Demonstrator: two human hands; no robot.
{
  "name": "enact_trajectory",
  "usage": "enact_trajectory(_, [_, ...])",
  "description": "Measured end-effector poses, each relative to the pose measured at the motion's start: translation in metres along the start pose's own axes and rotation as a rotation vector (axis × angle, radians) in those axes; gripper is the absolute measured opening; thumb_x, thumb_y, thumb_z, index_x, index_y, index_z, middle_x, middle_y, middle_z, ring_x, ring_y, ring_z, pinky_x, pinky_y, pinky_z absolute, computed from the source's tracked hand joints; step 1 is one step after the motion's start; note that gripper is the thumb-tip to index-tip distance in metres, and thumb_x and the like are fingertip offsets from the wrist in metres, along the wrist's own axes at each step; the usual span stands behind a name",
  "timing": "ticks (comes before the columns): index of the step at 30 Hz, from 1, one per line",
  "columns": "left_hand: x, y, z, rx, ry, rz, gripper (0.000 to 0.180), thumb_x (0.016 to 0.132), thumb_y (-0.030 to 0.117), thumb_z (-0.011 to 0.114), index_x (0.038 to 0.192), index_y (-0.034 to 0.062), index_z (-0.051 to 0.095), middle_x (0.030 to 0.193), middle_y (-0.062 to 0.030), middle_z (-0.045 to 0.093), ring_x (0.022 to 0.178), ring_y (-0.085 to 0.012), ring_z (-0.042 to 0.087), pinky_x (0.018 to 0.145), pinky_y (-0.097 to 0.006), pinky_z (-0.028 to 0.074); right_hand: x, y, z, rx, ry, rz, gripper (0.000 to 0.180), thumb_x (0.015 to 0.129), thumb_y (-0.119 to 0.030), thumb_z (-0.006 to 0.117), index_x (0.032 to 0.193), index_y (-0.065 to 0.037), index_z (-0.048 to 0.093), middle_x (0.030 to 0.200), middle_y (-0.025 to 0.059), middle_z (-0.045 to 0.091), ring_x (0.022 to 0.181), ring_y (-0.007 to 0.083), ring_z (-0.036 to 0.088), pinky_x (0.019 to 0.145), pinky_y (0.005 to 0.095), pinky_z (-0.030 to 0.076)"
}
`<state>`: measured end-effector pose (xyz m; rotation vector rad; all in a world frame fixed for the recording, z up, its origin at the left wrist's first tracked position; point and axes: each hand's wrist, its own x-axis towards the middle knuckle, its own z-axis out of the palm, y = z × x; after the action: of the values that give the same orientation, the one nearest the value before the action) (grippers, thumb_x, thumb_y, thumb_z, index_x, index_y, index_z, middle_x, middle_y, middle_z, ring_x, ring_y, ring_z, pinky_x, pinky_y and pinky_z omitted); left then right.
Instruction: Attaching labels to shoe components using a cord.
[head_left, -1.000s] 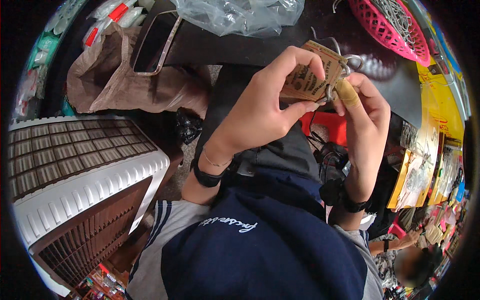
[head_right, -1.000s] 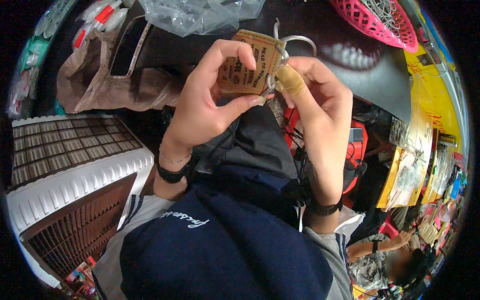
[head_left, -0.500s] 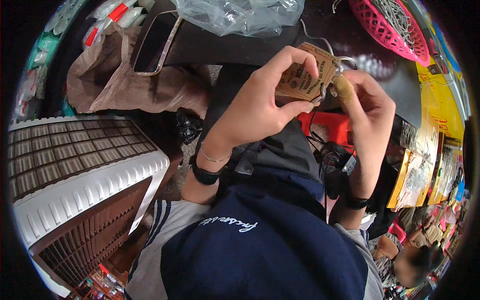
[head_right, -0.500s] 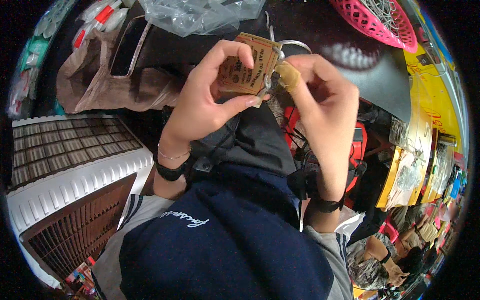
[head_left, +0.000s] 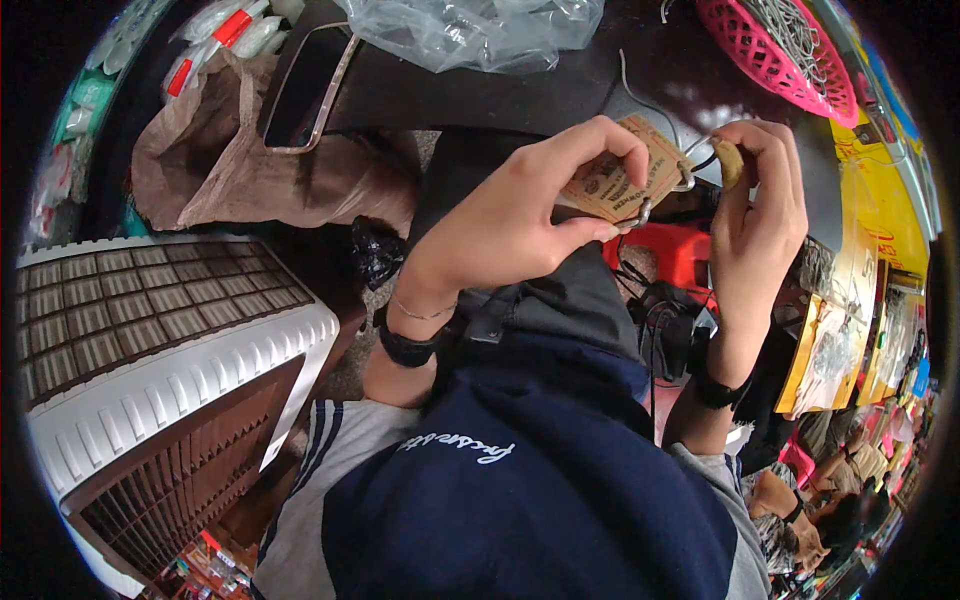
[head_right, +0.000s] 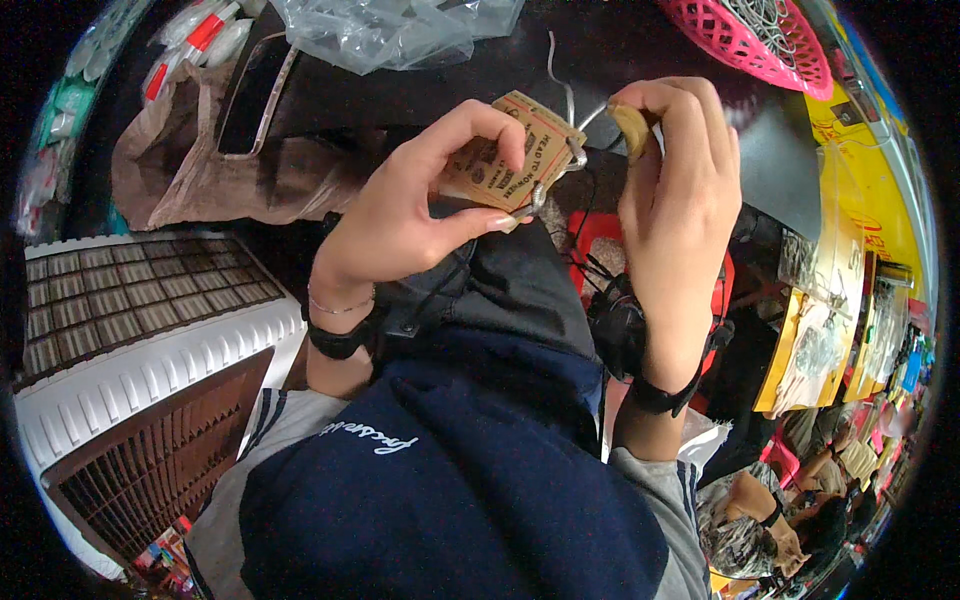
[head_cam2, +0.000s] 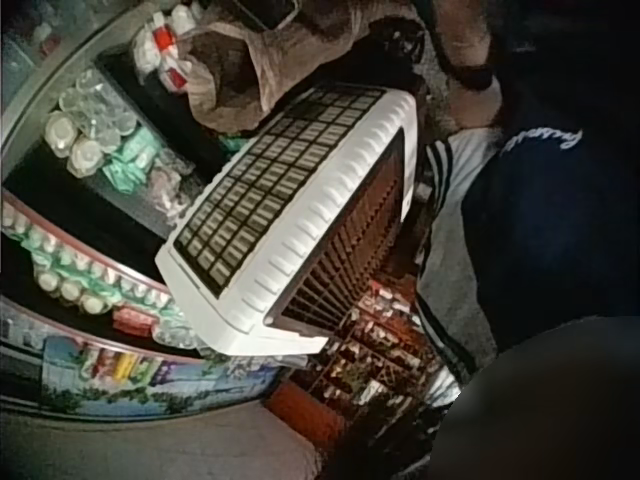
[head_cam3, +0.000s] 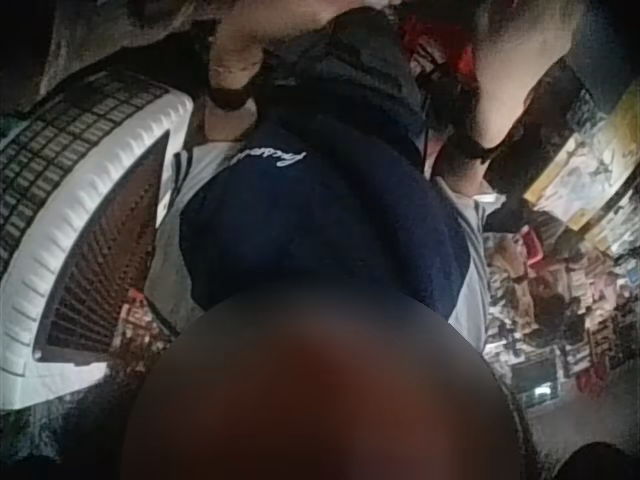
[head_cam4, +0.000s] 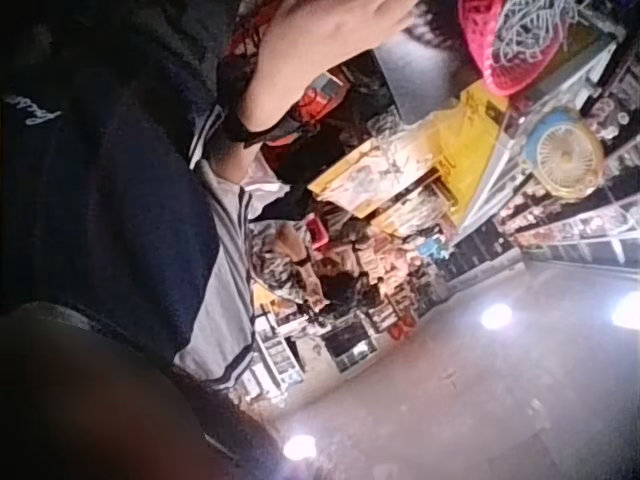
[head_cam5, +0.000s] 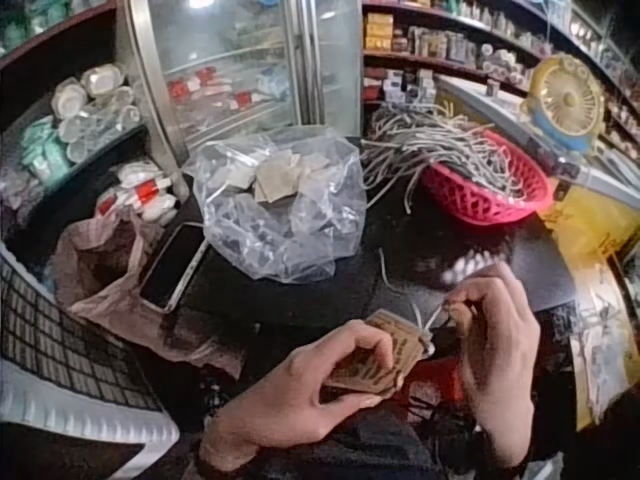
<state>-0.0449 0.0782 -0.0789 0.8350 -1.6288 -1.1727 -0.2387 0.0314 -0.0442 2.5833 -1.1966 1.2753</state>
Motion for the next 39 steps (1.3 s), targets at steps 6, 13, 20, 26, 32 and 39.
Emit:
enact_trajectory(6, [-0.004, 0.005, -0.008, -0.015, 0.000, -0.082, 0.040, 0.072, -0.011, 0.069, 0.102, 0.0041, 0.048, 0.098, -0.0003, 0.050, 0.097, -0.0091, 0.054, 0.089, -0.025, 0.046, -0.006, 0.010, -0.010, 0.522, -0.337, 0.237, 0.011, 0.084, 0.002, 0.056, 0.095, 0.002, 0.056, 0.089, 0.0084, 0.058, 0.082, 0.0173, 0.055, 0.076, 0.0272, 0.043])
enact_trajectory(13, [-0.004, 0.012, -0.008, 0.141, -0.014, -0.003, 0.039, 0.069, -0.010, 0.070, 0.099, 0.0039, 0.050, 0.096, -0.0024, 0.052, 0.091, -0.0115, 0.056, 0.085, -0.026, 0.045, -0.010, 0.005, -0.011, 0.731, -0.389, 0.437, 0.016, 0.090, -0.009, 0.059, 0.101, 0.004, 0.060, 0.087, 0.0029, 0.062, 0.081, 0.0076, 0.055, 0.076, 0.0225, 0.043])
enact_trajectory(20, [-0.006, 0.013, -0.006, 0.145, -0.040, 0.059, 0.048, 0.068, -0.012, 0.069, 0.108, 0.0044, 0.048, 0.105, -0.0045, 0.054, 0.100, -0.0149, 0.057, 0.089, -0.029, 0.045, -0.011, -0.002, -0.009, 0.794, -0.321, 0.447, 0.015, 0.090, -0.005, 0.059, 0.099, 0.006, 0.062, 0.086, 0.0024, 0.062, 0.079, 0.0072, 0.055, 0.074, 0.0210, 0.044])
enact_trajectory(26, [-0.007, 0.007, 0.003, 0.077, -0.148, 0.035, 0.071, 0.070, -0.016, 0.065, 0.129, 0.0059, 0.033, 0.127, -0.0088, 0.045, 0.119, -0.0203, 0.051, 0.098, -0.032, 0.043, -0.016, 0.011, 0.000, 1.067, -0.346, 0.556, 0.016, 0.087, -0.007, 0.063, 0.097, 0.006, 0.063, 0.095, 0.0045, 0.061, 0.087, 0.0098, 0.057, 0.078, 0.0223, 0.043])
enact_trajectory(32, [-0.003, 0.006, 0.001, 0.164, -0.147, 0.089, 0.070, 0.070, -0.015, 0.065, 0.128, 0.0058, 0.034, 0.125, -0.0084, 0.046, 0.119, -0.0207, 0.051, 0.100, -0.032, 0.041, -0.019, 0.021, 0.007, 1.005, 0.006, 0.690, 0.014, 0.087, -0.009, 0.063, 0.095, 0.003, 0.066, 0.096, 0.0041, 0.064, 0.089, 0.0085, 0.056, 0.082, 0.0203, 0.041])
enact_trajectory(39, [-0.008, -0.002, -0.005, -0.470, -0.086, -0.061, 0.084, 0.068, -0.015, 0.069, 0.135, 0.0082, 0.026, 0.122, -0.0104, 0.048, 0.108, -0.0191, 0.056, 0.089, -0.034, 0.052, -0.006, 0.001, -0.012, 0.996, -0.336, 0.523, 0.026, 0.091, -0.013, 0.059, 0.109, 0.005, 0.060, 0.093, 0.0060, 0.064, 0.085, 0.0097, 0.058, 0.078, 0.0227, 0.045])
